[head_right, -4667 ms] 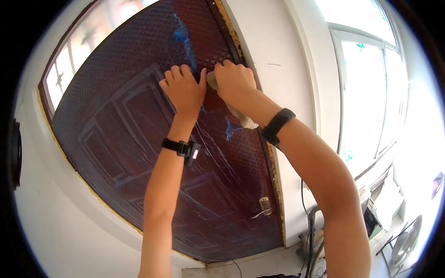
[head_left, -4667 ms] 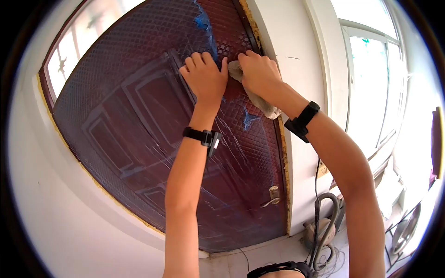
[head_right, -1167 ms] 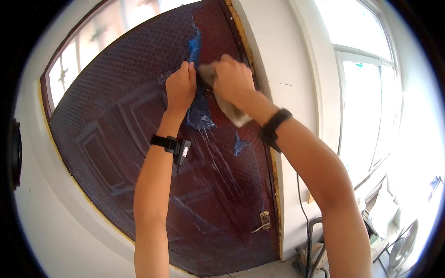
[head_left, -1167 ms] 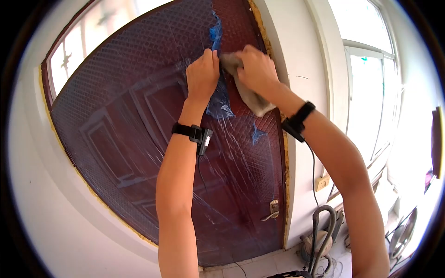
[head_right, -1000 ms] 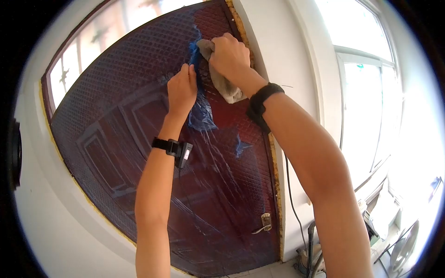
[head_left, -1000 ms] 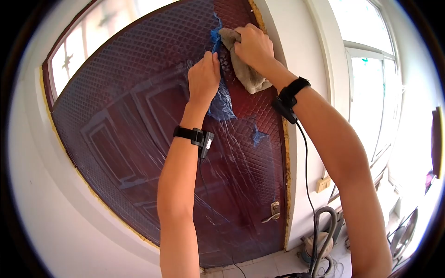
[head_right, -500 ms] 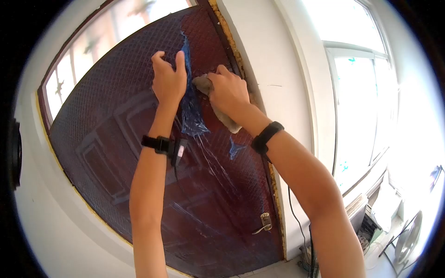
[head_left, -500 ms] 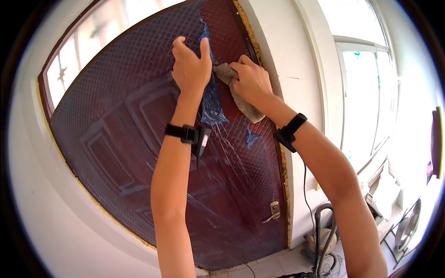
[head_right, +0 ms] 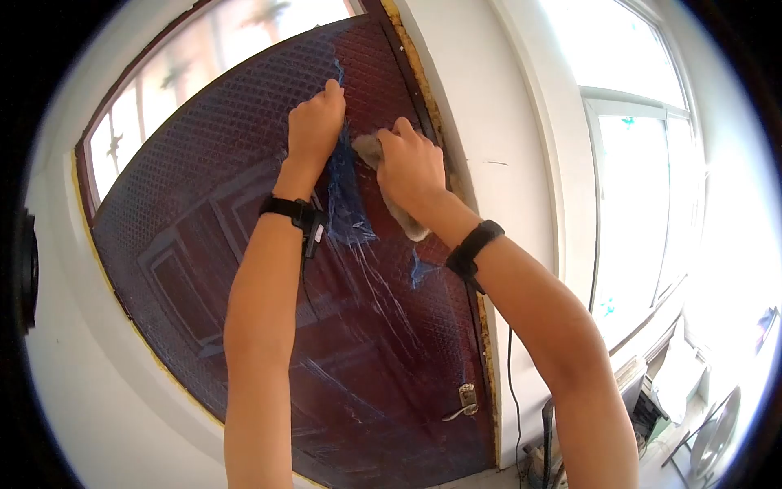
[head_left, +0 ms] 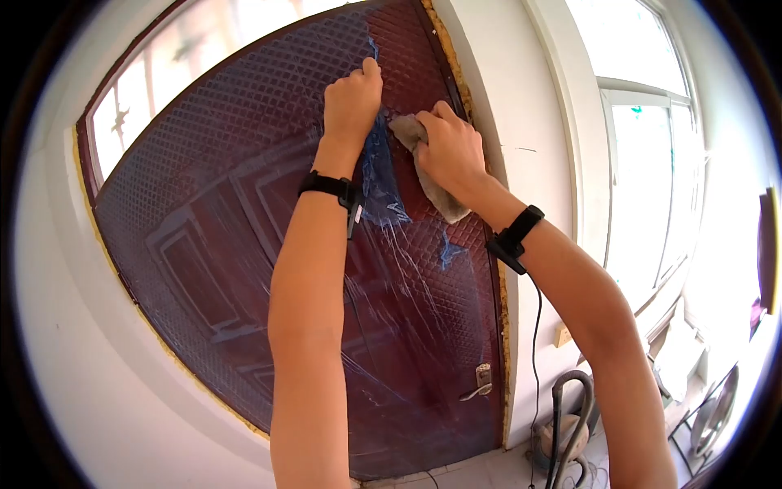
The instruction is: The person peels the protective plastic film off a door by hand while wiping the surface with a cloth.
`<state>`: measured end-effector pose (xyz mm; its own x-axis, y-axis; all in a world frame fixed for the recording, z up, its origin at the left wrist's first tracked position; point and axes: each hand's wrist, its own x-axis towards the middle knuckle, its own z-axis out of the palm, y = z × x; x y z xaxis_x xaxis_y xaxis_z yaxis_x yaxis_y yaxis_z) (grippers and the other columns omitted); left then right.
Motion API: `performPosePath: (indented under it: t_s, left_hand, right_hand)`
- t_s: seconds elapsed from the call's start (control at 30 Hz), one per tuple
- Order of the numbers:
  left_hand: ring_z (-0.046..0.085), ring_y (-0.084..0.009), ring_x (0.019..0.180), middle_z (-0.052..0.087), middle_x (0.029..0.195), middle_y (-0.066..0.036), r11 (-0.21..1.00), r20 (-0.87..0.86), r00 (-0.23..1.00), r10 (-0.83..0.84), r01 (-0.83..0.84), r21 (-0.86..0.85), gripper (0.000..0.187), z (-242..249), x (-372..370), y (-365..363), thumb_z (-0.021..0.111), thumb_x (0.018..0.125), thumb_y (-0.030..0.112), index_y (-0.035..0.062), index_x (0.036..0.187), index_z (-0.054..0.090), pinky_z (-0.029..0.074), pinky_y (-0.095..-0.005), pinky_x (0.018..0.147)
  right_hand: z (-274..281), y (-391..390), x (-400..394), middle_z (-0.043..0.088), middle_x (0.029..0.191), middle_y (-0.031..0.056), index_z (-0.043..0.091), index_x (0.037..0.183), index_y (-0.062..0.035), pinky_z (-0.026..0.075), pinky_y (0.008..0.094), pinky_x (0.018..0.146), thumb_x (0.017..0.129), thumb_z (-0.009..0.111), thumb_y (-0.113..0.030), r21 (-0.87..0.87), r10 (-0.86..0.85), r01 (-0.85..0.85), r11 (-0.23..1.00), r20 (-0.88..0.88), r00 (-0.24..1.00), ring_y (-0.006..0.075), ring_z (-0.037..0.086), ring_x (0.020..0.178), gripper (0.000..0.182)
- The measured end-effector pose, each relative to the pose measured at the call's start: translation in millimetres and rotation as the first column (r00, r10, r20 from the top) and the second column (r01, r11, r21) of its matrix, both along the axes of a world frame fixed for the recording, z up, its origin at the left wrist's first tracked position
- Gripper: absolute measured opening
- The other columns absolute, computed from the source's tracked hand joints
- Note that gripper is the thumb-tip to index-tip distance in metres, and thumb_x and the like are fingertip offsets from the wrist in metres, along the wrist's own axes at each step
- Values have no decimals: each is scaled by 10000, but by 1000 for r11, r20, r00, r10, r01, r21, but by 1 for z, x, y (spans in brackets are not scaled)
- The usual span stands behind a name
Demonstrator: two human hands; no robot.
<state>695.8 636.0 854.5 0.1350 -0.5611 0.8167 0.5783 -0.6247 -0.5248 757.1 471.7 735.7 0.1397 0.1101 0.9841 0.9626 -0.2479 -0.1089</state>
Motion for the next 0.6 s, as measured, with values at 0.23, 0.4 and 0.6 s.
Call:
performPosePath:
  t_s: [0.23,0.4,0.6]
  left_hand:
    - [701,-386,674,673,767,-179,929,-129,928,-350,326,-173,239,-8,-20,3,524,1121,217,50,950,518,560,-465,568]
    - [694,-424,716,661,782,-209,897,-108,901,-420,395,-199,243,-10,-22,5,513,1129,223,45,963,506,557,-490,605]
    - [667,-416,676,615,739,-205,824,-59,833,-550,531,-198,266,-14,-18,12,502,1139,223,37,950,501,522,-481,591]
  right_hand:
    - [61,14,7,662,1146,154,749,1153,-119,573,540,895,856,669,-136,78,-74,71,994,45,996,426,694,1037,308]
    - [130,17,21,677,1205,152,745,1262,-163,562,531,952,886,669,-172,135,-140,127,983,92,986,411,683,1121,384]
    - [97,17,5,677,1182,137,753,1231,-147,571,514,939,882,679,-149,10,-193,194,981,181,964,392,698,1099,357]
